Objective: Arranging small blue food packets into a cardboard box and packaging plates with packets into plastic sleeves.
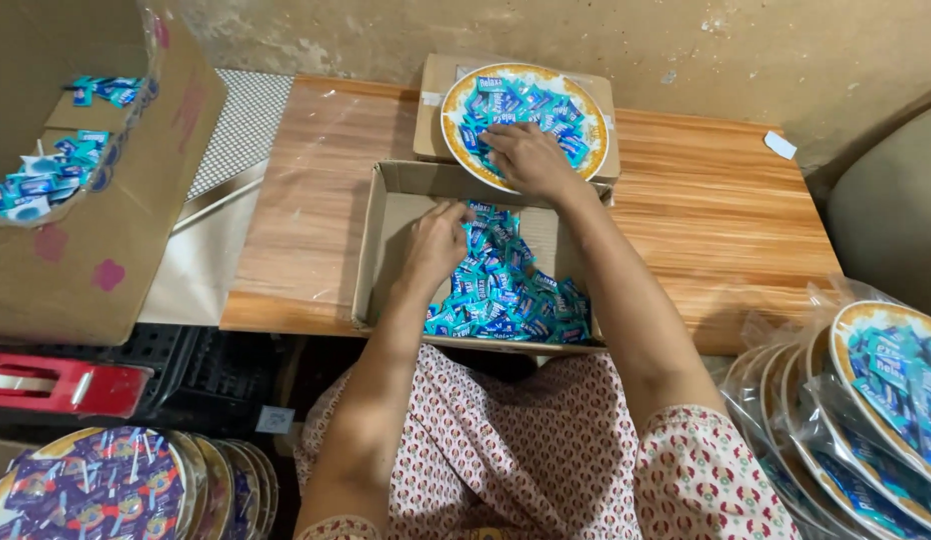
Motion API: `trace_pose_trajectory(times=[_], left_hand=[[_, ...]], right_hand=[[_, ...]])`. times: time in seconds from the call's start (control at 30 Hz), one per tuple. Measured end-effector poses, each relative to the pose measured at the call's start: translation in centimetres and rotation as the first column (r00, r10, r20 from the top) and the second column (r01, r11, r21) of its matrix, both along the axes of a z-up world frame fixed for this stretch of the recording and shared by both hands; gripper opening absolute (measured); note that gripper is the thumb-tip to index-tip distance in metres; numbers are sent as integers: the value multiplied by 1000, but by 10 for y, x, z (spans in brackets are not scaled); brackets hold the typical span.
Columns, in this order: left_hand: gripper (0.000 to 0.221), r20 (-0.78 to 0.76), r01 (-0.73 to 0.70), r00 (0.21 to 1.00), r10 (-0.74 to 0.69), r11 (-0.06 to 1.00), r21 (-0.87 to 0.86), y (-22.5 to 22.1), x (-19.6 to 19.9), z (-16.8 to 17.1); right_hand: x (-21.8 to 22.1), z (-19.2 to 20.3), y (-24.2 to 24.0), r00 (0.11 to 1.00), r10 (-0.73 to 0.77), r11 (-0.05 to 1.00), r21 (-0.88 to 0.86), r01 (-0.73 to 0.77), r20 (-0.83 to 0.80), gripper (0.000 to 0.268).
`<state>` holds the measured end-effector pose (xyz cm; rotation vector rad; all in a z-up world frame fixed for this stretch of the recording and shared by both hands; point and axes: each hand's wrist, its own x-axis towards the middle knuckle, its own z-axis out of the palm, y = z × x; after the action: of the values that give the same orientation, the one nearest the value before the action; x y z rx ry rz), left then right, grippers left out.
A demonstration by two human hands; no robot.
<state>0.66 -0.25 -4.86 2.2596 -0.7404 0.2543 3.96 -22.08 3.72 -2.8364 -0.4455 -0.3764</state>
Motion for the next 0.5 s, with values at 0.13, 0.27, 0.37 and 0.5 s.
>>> trace_pose_trajectory(times=[0.13,0.27,0.37,0.5], left_hand=[[24,3,0,1000,0,1000,-1,7,0,-4],[24,-41,38,998,-38,999,-10,10,-7,8],[23,-44,43,998,-42,999,13,11,-9,11],[24,-57,53,997,-52,998,26,9,-7,7]], right_hand=[[-9,17,15,995,-104,990,-97,102,-10,44],[-10,24,21,985,-160,981,-123,151,-70,50],[-15,32,31,982,-157,985,-85,149,-103,52],[-8,27,33,979,-181,981,-87,173,-96,47]])
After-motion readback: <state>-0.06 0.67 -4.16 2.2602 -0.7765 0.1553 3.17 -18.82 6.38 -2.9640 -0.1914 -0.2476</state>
